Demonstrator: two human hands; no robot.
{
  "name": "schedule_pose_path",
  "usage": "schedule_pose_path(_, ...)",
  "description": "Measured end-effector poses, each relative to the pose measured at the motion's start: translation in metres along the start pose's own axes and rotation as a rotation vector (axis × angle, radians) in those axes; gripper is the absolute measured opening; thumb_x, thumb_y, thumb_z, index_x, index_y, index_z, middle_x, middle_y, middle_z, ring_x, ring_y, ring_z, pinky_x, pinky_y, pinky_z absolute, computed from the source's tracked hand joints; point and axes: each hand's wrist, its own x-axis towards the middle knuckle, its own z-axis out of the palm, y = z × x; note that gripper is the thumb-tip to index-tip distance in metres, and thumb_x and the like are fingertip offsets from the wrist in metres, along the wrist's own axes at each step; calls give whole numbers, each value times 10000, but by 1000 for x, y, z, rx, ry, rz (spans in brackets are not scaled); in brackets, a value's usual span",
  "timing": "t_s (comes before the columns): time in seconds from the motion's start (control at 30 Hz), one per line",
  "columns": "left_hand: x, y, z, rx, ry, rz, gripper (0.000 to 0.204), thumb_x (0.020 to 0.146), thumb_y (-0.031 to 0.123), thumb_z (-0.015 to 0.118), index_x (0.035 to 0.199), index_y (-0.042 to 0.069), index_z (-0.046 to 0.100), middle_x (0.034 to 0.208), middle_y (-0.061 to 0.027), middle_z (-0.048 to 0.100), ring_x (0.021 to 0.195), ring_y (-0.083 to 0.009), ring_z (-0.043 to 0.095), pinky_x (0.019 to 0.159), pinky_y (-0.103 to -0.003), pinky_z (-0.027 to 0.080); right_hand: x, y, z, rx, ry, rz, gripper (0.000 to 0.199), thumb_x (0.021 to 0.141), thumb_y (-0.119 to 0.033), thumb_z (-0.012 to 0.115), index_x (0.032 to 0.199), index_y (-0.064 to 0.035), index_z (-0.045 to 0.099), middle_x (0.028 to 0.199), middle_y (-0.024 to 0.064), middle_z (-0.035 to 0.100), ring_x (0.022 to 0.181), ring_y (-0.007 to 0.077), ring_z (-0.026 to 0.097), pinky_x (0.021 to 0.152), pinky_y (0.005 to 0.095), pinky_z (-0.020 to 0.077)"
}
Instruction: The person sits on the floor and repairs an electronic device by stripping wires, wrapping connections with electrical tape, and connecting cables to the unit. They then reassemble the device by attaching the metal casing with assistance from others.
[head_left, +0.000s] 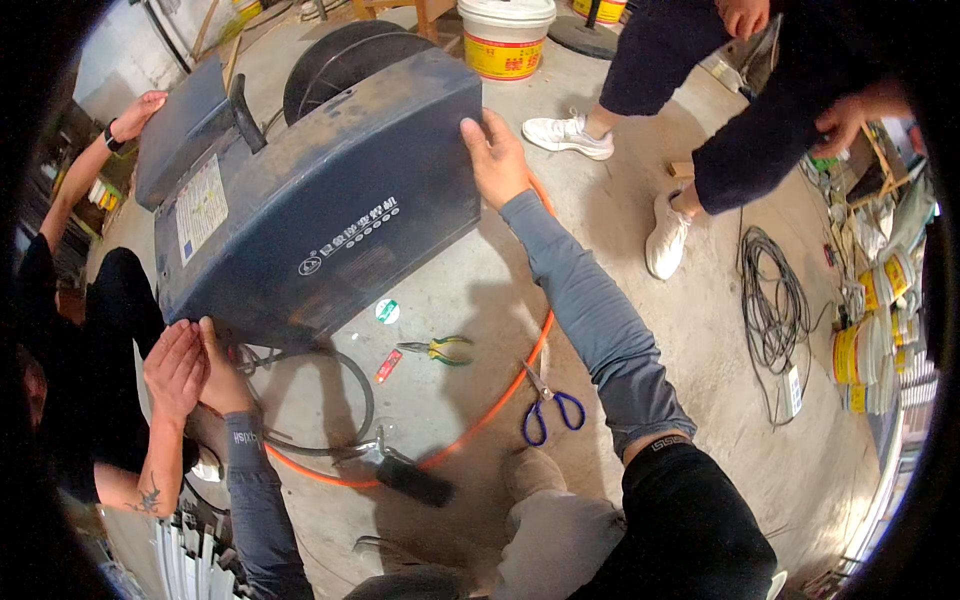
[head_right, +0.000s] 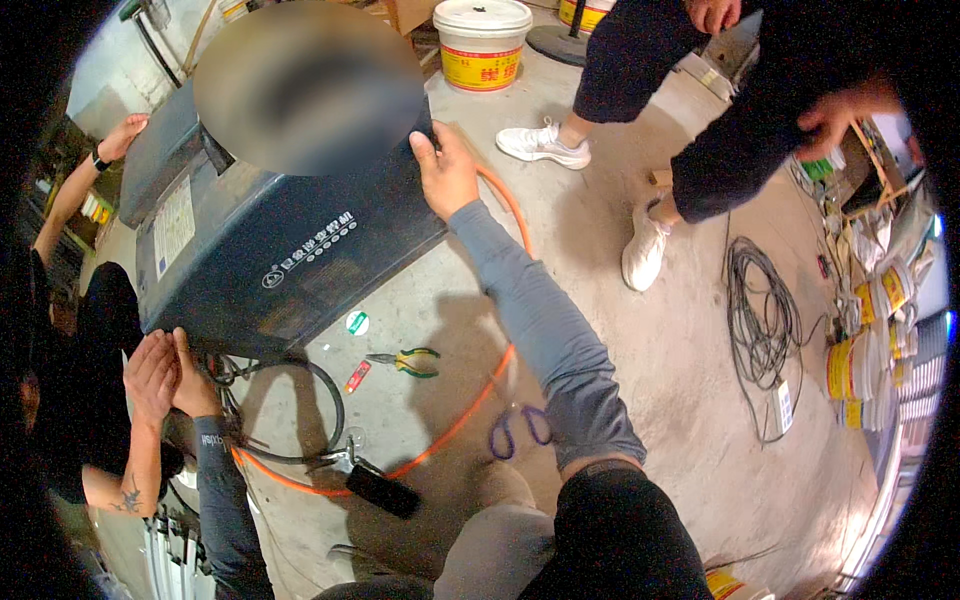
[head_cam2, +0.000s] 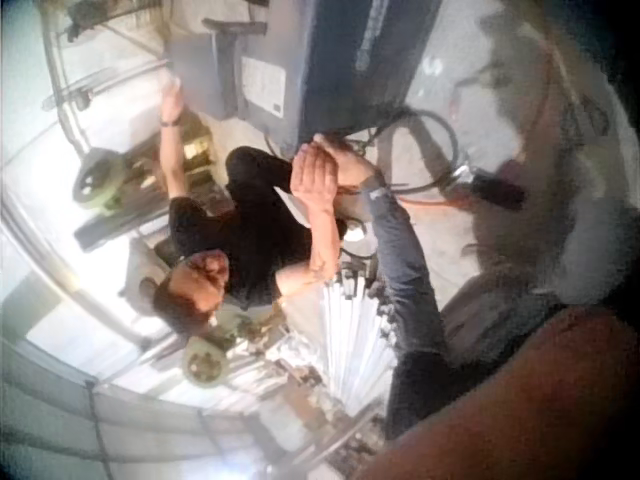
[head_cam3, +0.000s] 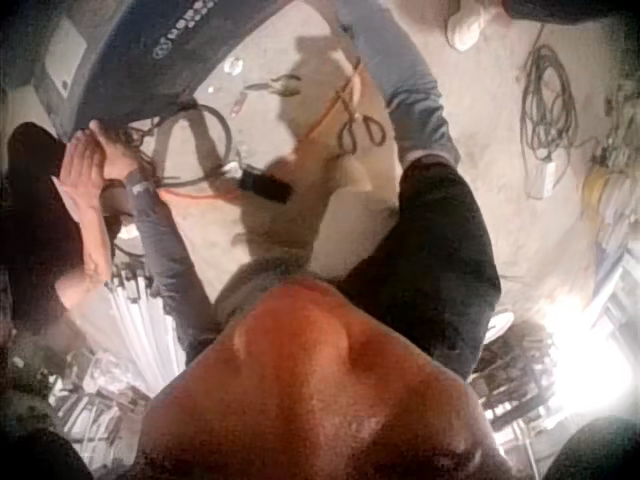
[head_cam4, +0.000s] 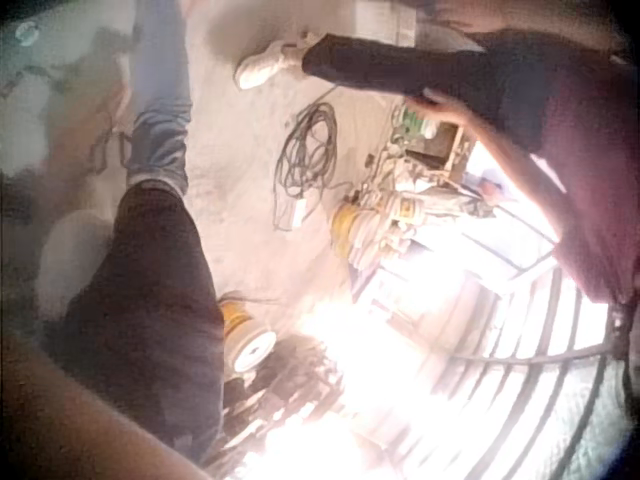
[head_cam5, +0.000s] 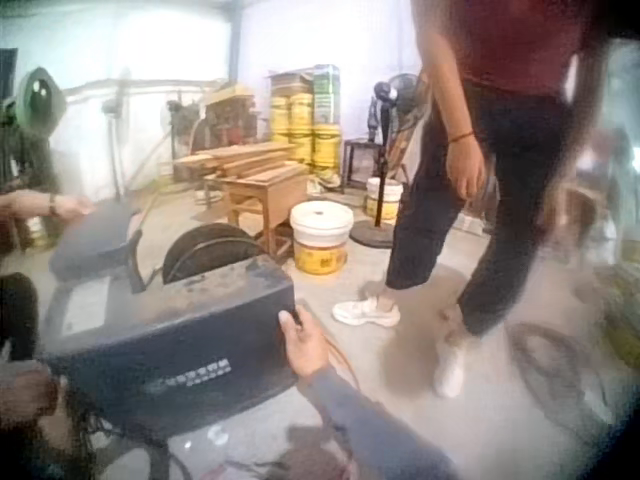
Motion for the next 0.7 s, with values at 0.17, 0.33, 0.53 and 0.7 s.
schedule_pose_path(0.17, 18, 30, -3, -255, 197, -123, 325, 946, 73, 766, 1224, -80, 693, 1291, -172, 692, 1196, -241, 646, 1065, -327, 489, 8, 7, 9, -115, 32, -52, 411, 1068, -308, 607, 1284, 42, 629, 1117, 174, 702, 1016, 234, 663, 932, 346, 511)
schedule_pose_path(0.33, 8, 25, 15, -93, 109, 15, 370, 1022, 136, 681, 1298, -107, 639, 1424, -200, 605, 1339, -269, 570, 1149, -358, 434, 27, 26, -12, -443, 318, -430, 390, 1049, -297, 631, 1238, 42, 665, 1112, 180, 704, 1026, 287, 670, 918, 367, 516)
schedule_pose_path(0.53, 11, 7, -22, 10, -106, -169, 502, 1045, 320, 660, 1366, -60, 597, 1431, -199, 600, 1302, -251, 583, 1100, -320, 448, 49, -24, -6, -234, -2, -288, 306, 1010, -246, 653, 1120, 32, 720, 1028, 235, 712, 952, 369, 655, 865, 403, 511)
schedule_pose_path(0.7, 8, 53, -1, -477, -57, -578, 460, 1026, 395, 691, 1223, -17, 634, 1061, -61, 667, 832, -147, 601, 709, -307, 514, 53, -8, -22, -55, 36, -215, 333, 987, -316, 717, 1119, -12, 746, 991, 176, 750, 992, 279, 690, 887, 368, 530)
